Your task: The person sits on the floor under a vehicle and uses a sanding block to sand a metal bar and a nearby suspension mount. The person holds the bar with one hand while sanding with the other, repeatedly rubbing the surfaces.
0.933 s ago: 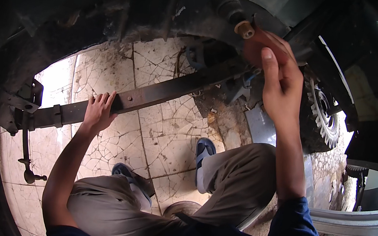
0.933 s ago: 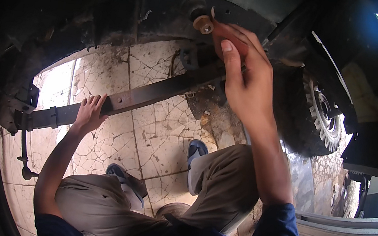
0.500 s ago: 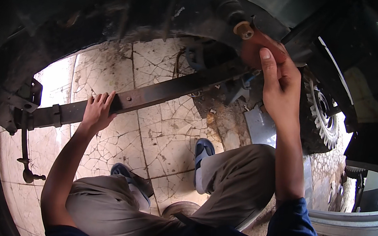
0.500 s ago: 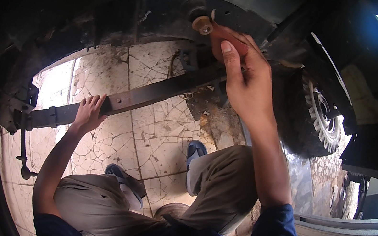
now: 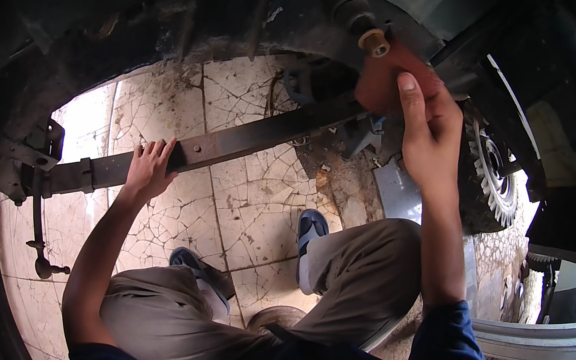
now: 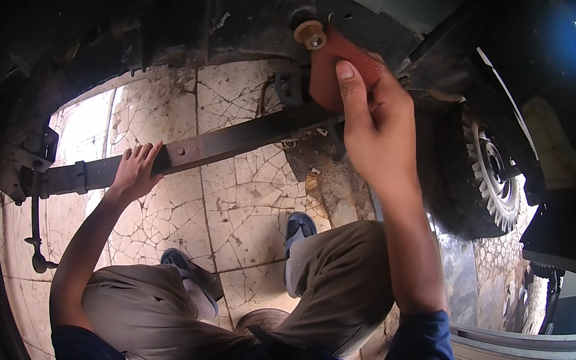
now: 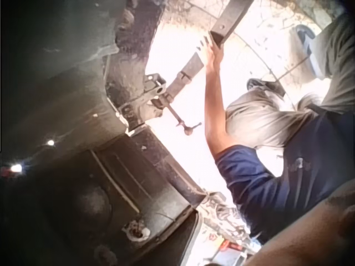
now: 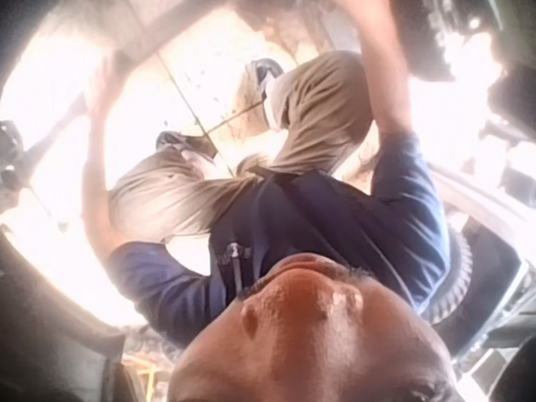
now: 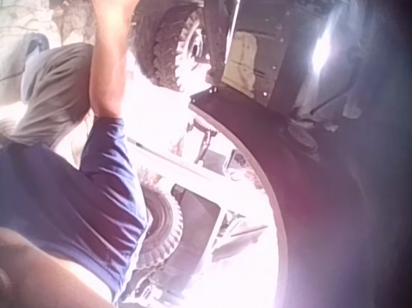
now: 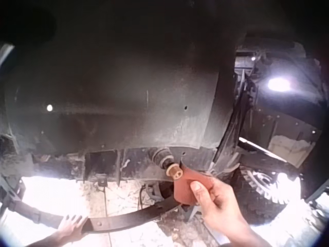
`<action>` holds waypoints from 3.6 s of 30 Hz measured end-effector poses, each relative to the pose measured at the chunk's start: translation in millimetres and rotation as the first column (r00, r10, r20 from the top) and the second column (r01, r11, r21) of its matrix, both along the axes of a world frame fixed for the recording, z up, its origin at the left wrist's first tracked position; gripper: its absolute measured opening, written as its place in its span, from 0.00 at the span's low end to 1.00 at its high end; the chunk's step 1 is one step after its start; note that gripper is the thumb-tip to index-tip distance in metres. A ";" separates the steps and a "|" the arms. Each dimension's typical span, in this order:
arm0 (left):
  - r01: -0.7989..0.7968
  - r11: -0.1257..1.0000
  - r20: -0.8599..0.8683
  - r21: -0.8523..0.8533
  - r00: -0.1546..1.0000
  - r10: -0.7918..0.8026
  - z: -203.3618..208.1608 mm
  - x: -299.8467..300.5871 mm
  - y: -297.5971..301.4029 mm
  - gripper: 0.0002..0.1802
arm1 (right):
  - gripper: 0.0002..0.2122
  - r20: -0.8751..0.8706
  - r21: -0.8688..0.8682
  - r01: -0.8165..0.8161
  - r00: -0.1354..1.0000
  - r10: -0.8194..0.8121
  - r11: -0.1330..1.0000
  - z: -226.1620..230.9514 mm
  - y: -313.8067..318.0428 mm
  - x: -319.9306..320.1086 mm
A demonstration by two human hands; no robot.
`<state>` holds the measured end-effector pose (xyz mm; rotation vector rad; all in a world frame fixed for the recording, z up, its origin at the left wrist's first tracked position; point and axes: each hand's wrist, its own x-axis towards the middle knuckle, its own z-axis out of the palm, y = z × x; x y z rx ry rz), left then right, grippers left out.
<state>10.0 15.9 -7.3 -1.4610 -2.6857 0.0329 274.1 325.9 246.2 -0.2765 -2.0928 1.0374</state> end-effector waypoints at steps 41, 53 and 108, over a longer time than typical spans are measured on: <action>-0.033 0.999 0.075 -0.017 0.997 0.034 6.5 2.7 1.3 0.46 | 0.11 -0.189 0.058 0.037 0.982 -0.025 0.998 4.0 -15.4 -1.9; -0.033 0.999 0.101 -0.032 0.994 0.036 6.8 1.9 1.3 0.46 | 0.13 -0.167 0.058 0.037 0.986 -0.027 0.998 2.6 -11.0 -1.1; 0.001 1.000 0.018 0.008 1.000 -0.001 0.3 0.8 -1.6 0.46 | 0.16 -0.078 0.440 0.046 0.997 -0.012 0.897 10.6 -8.0 -6.8</action>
